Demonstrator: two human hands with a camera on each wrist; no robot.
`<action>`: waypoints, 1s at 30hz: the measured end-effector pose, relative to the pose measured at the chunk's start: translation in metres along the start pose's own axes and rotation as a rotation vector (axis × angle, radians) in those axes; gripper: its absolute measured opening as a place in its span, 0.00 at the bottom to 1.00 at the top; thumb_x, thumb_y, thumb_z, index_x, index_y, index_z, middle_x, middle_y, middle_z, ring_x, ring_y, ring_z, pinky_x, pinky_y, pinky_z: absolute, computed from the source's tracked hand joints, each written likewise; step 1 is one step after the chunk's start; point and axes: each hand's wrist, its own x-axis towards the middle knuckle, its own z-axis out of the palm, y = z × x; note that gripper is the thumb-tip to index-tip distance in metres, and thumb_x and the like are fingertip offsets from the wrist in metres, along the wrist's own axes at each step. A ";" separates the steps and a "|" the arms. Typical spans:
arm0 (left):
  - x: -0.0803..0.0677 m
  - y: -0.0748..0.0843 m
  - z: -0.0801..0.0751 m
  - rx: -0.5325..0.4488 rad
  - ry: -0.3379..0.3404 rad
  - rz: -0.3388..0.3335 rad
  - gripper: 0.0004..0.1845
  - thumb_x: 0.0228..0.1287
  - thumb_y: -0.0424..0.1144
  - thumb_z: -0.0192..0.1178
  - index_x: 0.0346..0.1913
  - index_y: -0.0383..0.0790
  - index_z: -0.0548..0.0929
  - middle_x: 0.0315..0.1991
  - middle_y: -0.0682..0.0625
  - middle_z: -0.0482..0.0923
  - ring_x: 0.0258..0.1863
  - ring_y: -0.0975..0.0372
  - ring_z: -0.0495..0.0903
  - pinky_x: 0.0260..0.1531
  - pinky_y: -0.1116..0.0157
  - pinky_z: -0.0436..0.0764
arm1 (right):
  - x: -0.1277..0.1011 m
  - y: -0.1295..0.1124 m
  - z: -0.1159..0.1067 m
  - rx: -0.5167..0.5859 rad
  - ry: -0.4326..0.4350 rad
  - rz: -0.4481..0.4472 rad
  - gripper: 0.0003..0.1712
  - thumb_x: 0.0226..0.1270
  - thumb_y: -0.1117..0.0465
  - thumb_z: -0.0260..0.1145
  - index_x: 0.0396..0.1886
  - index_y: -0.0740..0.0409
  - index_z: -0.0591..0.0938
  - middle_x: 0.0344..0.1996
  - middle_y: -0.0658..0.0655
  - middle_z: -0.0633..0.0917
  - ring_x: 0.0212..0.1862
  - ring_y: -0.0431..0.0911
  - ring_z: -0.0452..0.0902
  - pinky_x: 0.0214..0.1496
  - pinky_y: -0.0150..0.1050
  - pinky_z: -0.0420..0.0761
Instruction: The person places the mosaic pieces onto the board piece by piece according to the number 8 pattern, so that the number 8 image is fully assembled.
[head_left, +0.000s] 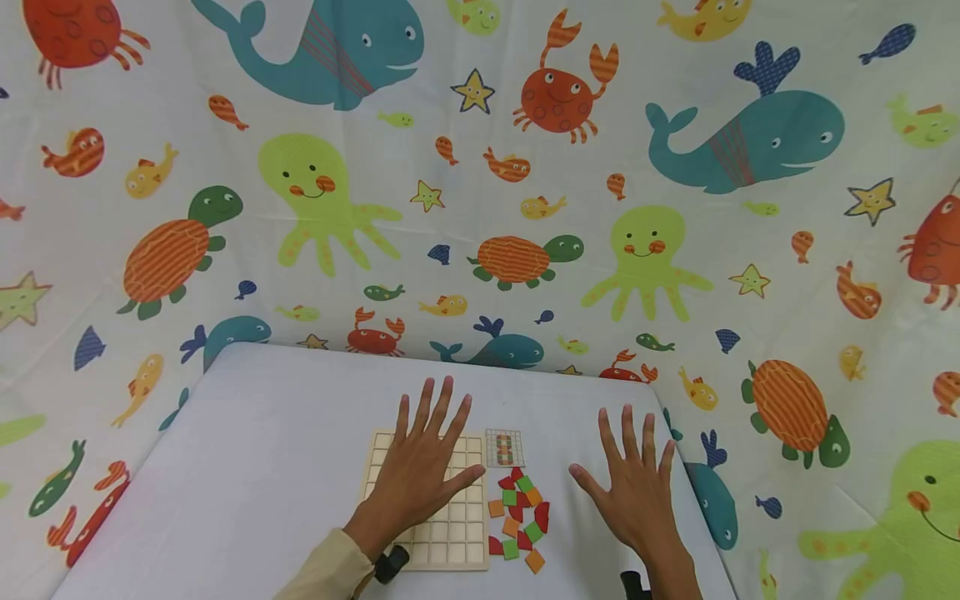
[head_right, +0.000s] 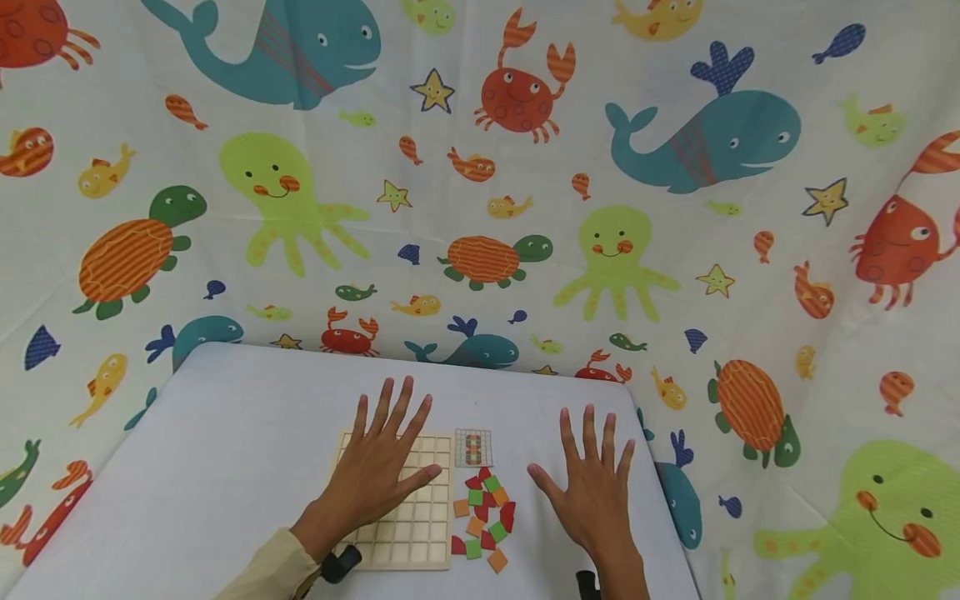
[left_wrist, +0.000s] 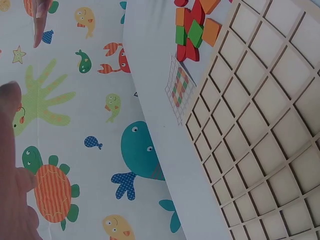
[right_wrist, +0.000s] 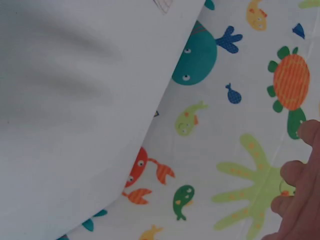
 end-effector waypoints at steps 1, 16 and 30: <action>0.000 0.000 0.001 0.007 0.001 0.001 0.54 0.68 0.75 0.54 0.87 0.49 0.52 0.89 0.42 0.34 0.88 0.40 0.34 0.82 0.31 0.42 | 0.000 0.000 0.001 0.001 0.001 -0.001 0.60 0.66 0.19 0.55 0.89 0.39 0.47 0.89 0.57 0.36 0.87 0.64 0.20 0.79 0.77 0.23; -0.001 -0.011 0.017 -0.171 0.105 0.024 0.52 0.66 0.68 0.66 0.85 0.47 0.59 0.88 0.39 0.46 0.87 0.43 0.49 0.81 0.36 0.58 | 0.004 -0.005 0.024 0.320 0.155 0.027 0.48 0.66 0.44 0.77 0.82 0.45 0.69 0.72 0.64 0.80 0.69 0.64 0.74 0.71 0.75 0.70; -0.055 -0.061 0.050 -0.579 0.181 -0.256 0.36 0.59 0.41 0.80 0.71 0.45 0.81 0.75 0.42 0.76 0.73 0.42 0.74 0.68 0.33 0.74 | 0.009 -0.031 0.083 0.645 0.058 0.222 0.21 0.65 0.57 0.80 0.58 0.44 0.88 0.45 0.53 0.91 0.47 0.47 0.83 0.56 0.52 0.87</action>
